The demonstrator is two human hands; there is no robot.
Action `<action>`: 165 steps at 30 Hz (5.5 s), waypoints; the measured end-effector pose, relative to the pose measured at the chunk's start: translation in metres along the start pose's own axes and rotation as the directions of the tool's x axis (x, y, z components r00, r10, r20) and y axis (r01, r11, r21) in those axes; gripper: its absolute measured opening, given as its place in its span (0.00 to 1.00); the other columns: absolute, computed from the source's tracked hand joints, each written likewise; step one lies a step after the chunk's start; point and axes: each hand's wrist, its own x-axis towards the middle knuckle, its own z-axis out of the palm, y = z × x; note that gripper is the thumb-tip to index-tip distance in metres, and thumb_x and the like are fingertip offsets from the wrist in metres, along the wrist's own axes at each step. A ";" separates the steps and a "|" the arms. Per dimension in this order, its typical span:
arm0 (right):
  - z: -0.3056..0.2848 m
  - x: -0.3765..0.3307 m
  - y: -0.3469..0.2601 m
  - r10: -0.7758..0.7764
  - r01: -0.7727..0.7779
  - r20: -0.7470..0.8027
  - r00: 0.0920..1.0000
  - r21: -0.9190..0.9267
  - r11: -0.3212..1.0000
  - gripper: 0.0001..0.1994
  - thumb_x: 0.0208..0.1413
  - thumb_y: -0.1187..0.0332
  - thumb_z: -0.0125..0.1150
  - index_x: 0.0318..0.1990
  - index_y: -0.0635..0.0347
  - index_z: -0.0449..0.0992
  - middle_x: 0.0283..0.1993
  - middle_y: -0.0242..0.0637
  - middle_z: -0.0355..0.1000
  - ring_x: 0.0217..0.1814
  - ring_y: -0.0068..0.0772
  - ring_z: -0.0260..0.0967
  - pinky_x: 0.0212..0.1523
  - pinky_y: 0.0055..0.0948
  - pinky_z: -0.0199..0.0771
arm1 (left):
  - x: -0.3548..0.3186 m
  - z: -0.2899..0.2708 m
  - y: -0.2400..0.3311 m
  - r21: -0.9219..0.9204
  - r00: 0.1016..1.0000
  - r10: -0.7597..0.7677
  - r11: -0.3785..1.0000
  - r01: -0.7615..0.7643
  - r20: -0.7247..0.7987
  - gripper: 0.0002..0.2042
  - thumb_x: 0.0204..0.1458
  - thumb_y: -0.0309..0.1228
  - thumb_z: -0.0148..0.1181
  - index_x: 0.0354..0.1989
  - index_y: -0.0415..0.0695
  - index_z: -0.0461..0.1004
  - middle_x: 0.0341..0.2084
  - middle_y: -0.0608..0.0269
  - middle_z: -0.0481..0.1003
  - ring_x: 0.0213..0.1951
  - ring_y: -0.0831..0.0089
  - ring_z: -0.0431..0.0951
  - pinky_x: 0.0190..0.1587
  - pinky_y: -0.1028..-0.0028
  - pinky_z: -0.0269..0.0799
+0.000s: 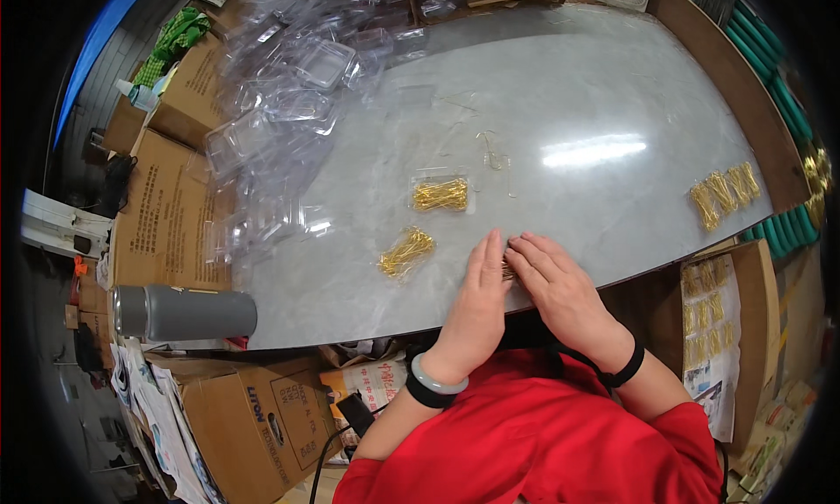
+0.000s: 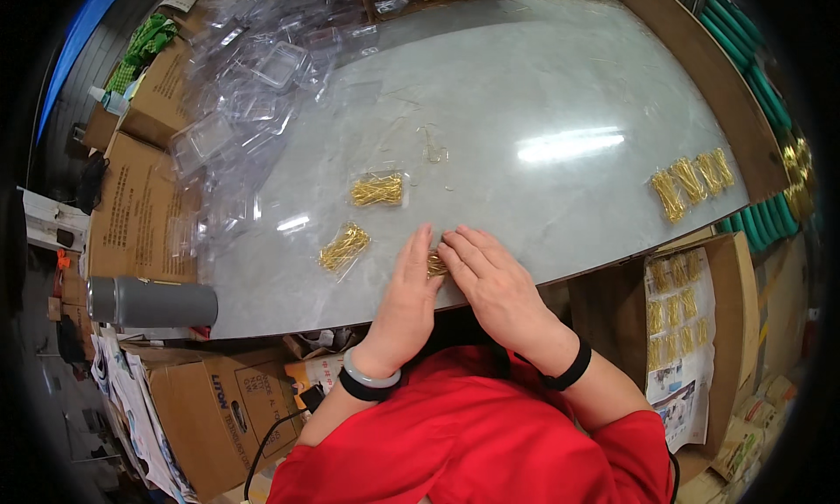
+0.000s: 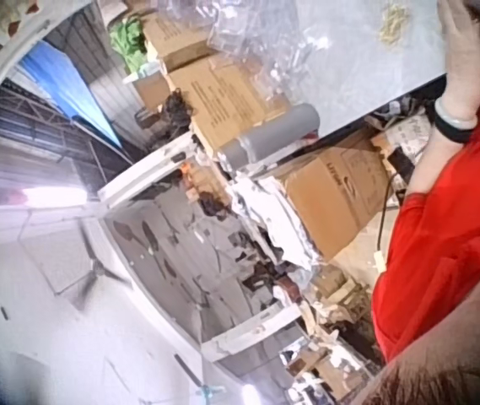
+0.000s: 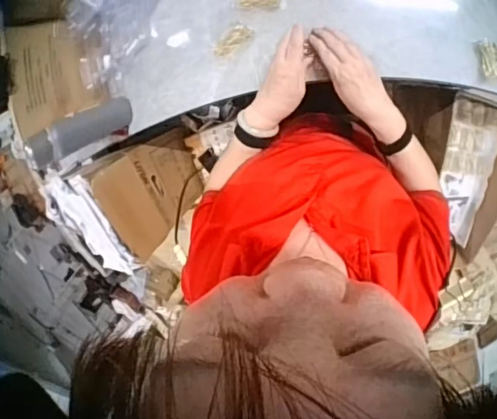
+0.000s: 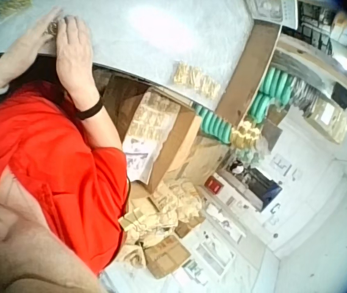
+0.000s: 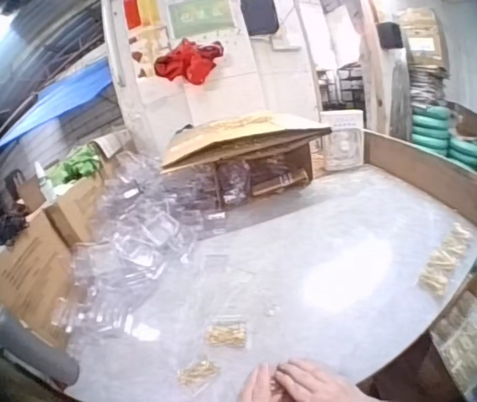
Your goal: Sorting small gold-colored metal pins and placing them into small plastic bags.
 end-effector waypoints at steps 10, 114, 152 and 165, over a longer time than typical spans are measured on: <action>-0.004 0.002 0.008 -0.022 0.023 -0.035 0.999 0.027 0.999 0.21 0.51 0.78 0.57 0.55 0.66 0.76 0.58 0.41 0.70 0.63 0.45 0.67 0.62 0.41 0.71 | -0.056 -0.066 -0.018 -0.315 0.760 -0.520 0.851 0.420 -0.391 0.08 0.67 0.26 0.56 0.48 0.33 0.75 0.32 0.60 0.77 0.28 0.78 0.80 0.34 0.78 0.78; 0.021 0.002 -0.033 0.054 -0.055 0.013 0.998 0.035 0.998 0.36 0.57 0.63 0.67 0.72 0.62 0.60 0.75 0.54 0.57 0.78 0.58 0.52 0.75 0.64 0.44 | -0.033 -0.018 -0.021 0.524 0.985 0.125 0.850 -0.045 -0.118 0.26 0.62 0.34 0.58 0.67 0.36 0.67 0.69 0.46 0.62 0.71 0.42 0.58 0.71 0.46 0.57; -0.004 0.020 -0.002 0.266 -0.212 -0.030 0.963 0.523 0.825 0.41 0.54 0.60 0.71 0.73 0.62 0.57 0.75 0.52 0.56 0.80 0.65 0.42 0.76 0.60 0.43 | -0.020 -0.026 -0.012 0.206 0.994 0.049 0.978 -0.029 -0.094 0.28 0.67 0.38 0.52 0.70 0.32 0.60 0.71 0.38 0.56 0.73 0.37 0.53 0.72 0.50 0.53; 0.008 0.008 0.011 0.151 -0.127 -0.085 0.985 0.244 0.962 0.25 0.61 0.75 0.59 0.67 0.60 0.68 0.64 0.43 0.72 0.74 0.53 0.61 0.74 0.59 0.52 | -0.001 -0.010 -0.009 0.435 0.993 0.118 0.895 -0.102 -0.010 0.31 0.60 0.29 0.56 0.70 0.30 0.58 0.70 0.39 0.59 0.73 0.42 0.55 0.73 0.47 0.54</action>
